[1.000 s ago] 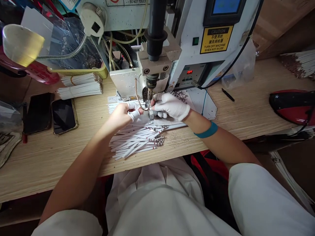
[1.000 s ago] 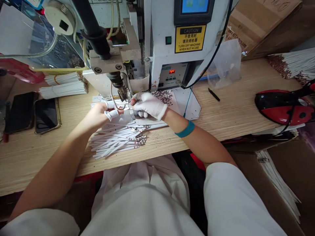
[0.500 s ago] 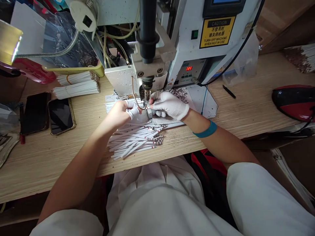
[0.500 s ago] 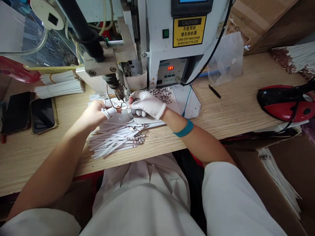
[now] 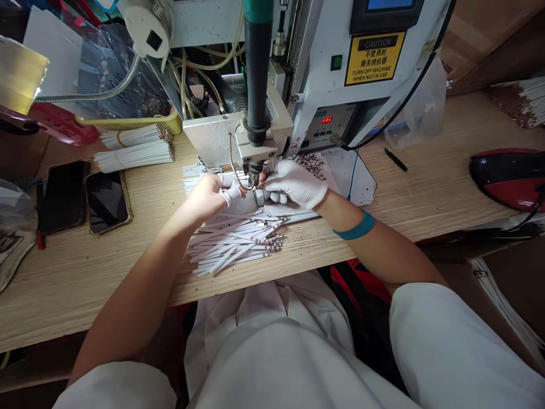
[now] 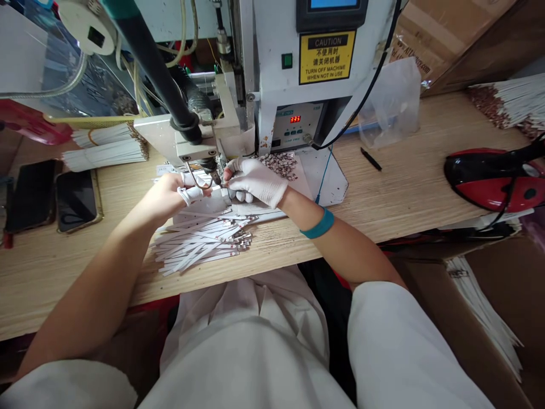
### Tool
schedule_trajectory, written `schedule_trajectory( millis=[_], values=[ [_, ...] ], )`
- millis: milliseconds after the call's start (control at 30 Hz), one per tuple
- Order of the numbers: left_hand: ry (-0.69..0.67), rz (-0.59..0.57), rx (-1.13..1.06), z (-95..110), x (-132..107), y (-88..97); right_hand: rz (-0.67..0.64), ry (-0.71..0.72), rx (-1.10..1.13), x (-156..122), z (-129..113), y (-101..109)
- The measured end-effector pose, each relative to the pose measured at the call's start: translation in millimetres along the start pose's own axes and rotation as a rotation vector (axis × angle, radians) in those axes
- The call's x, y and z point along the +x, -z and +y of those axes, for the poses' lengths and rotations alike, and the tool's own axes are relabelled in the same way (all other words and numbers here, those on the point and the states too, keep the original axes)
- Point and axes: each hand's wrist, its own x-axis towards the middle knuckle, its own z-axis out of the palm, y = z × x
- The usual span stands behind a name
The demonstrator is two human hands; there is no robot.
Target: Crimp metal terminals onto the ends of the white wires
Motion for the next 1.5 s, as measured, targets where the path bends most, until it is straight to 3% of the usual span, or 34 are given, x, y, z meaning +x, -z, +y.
schedule_trajectory(
  millis=[267,433,500,567,767,900,1167,1300,1367,1500],
  values=[
    [-0.009,-0.023,0.043,2,0,2.4,-0.003,0.009,-0.036,-1,0,-1],
    [-0.152,-0.132,0.251,17,-25,4.6,0.103,0.102,-0.17,-7,-10,16],
    [-0.251,-0.158,0.383,16,-43,-4.4,0.169,0.157,-0.215,-10,-13,25],
    [-0.35,-0.078,0.573,7,-62,-20.5,0.188,0.184,-0.245,-13,-15,30],
    [-0.471,0.077,0.85,-35,-118,-70.7,0.114,0.224,-0.233,-19,-9,27],
    [-0.46,0.151,0.873,-42,-138,-82.6,0.092,0.21,-0.235,-19,-3,26],
    [-0.316,0.214,0.93,-29,-142,-83.9,0.042,0.24,-0.235,-16,8,27],
    [-0.241,0.155,0.959,-26,-148,-84.5,0.033,0.229,-0.235,-14,12,27],
    [-0.266,0.107,0.931,-24,-153,-83.3,0.039,0.212,-0.227,-13,12,26],
    [-0.316,0.026,0.665,-14,-161,-69.0,0.069,0.192,-0.24,-14,10,23]
  ],
)
